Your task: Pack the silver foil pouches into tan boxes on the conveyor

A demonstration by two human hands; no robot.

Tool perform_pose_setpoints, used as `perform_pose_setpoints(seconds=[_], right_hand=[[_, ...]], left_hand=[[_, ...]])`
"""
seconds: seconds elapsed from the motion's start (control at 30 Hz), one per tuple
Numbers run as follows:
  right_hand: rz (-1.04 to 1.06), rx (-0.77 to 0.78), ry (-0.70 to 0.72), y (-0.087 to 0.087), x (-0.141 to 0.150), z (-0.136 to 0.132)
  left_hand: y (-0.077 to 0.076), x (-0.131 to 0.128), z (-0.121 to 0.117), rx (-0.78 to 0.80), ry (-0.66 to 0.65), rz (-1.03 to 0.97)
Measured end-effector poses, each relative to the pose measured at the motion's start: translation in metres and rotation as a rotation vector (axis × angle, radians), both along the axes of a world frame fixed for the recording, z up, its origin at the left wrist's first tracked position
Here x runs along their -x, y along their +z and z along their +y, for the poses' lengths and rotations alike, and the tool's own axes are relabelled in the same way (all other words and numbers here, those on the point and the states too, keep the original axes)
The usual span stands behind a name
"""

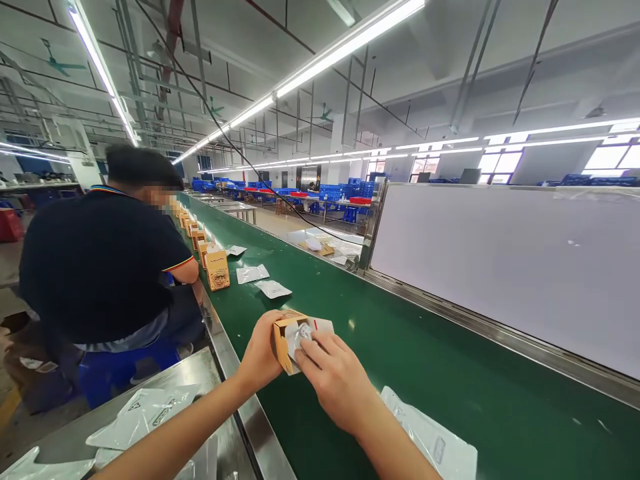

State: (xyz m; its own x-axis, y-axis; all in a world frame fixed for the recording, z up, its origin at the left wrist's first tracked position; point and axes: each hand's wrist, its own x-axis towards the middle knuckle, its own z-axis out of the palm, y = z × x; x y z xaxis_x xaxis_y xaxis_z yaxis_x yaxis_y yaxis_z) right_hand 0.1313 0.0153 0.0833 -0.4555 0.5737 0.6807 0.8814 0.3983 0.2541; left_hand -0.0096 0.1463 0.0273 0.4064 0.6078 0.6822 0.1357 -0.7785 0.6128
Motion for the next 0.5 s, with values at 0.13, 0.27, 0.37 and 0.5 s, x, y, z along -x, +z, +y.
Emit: perform_pose_setpoints(seconds=[0.13, 0.27, 0.37, 0.5], right_hand=[[0.104, 0.333, -0.050, -0.001, 0.002, -0.033], [0.173, 0.373, 0.034, -0.014, 0.003, -0.053], [0.276, 0.340, -0.072, -0.021, 0.004, -0.076], [0.402, 0.003, -0.245, -0.020, 0.018, -0.115]], left_hand=[[0.001, -0.005, -0.037, -0.432, -0.028, 0.137], [0.004, -0.011, -0.082, -0.516, -0.196, 0.187], [0.004, -0.013, -0.101, -0.461, -0.175, 0.175], [0.012, -0.020, -0.120, -0.263, -0.094, 0.178]])
